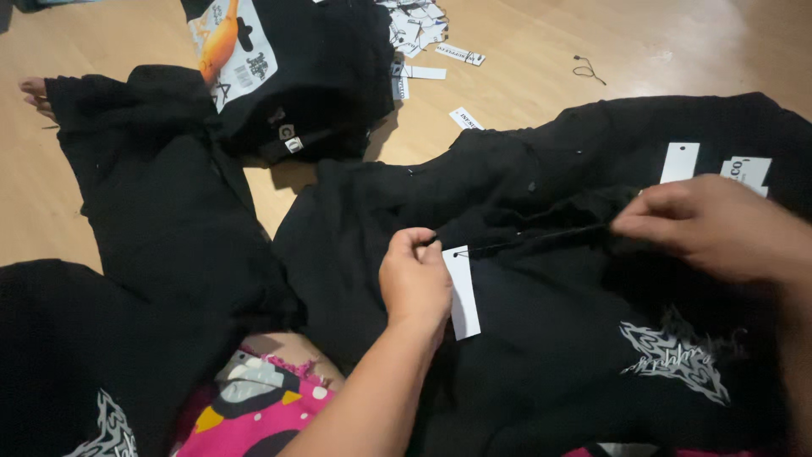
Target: The person sits on the floor and attaches white paper tags to black t-shirts using a small plastic fastener. They thread the fastener through the tag and the shirt's fabric, then secure it. The person also briefly pets a cat that walks into the frame.
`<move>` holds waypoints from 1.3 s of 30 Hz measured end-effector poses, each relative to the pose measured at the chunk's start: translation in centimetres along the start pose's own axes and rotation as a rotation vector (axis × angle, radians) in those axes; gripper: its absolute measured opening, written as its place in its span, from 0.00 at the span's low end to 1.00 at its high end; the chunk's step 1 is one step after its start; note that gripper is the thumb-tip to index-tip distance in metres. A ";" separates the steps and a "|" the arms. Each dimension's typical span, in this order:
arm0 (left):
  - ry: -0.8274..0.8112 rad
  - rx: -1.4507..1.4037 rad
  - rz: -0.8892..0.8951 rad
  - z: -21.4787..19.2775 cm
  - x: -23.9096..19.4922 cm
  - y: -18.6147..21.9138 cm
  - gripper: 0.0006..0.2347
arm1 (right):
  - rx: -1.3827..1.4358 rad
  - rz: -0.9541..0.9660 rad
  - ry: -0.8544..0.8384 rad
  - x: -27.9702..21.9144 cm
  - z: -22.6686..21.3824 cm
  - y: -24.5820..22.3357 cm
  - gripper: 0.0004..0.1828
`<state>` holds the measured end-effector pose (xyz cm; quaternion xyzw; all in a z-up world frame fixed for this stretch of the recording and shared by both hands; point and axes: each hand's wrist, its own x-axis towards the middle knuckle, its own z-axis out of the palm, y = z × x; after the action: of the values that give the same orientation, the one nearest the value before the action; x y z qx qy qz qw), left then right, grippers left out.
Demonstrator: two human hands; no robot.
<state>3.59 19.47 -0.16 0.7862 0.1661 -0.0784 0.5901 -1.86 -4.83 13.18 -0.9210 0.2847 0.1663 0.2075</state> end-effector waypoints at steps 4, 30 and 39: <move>-0.007 0.097 0.124 0.6 -0.2 -0.7 0.09 | 0.257 -0.108 0.063 3.1 1.2 4.9 0.12; -0.326 0.205 0.151 3.2 -2.2 3.2 0.11 | 0.727 -0.439 0.270 2.5 13.5 -0.4 0.07; -0.652 0.937 0.563 5.2 -0.5 -0.5 0.37 | 0.049 -0.103 0.442 8.4 8.9 -1.8 0.30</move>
<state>3.34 14.53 -1.94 0.9102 -0.2871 -0.2201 0.2017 4.07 -3.08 2.51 -0.9430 0.2799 -0.0575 0.1707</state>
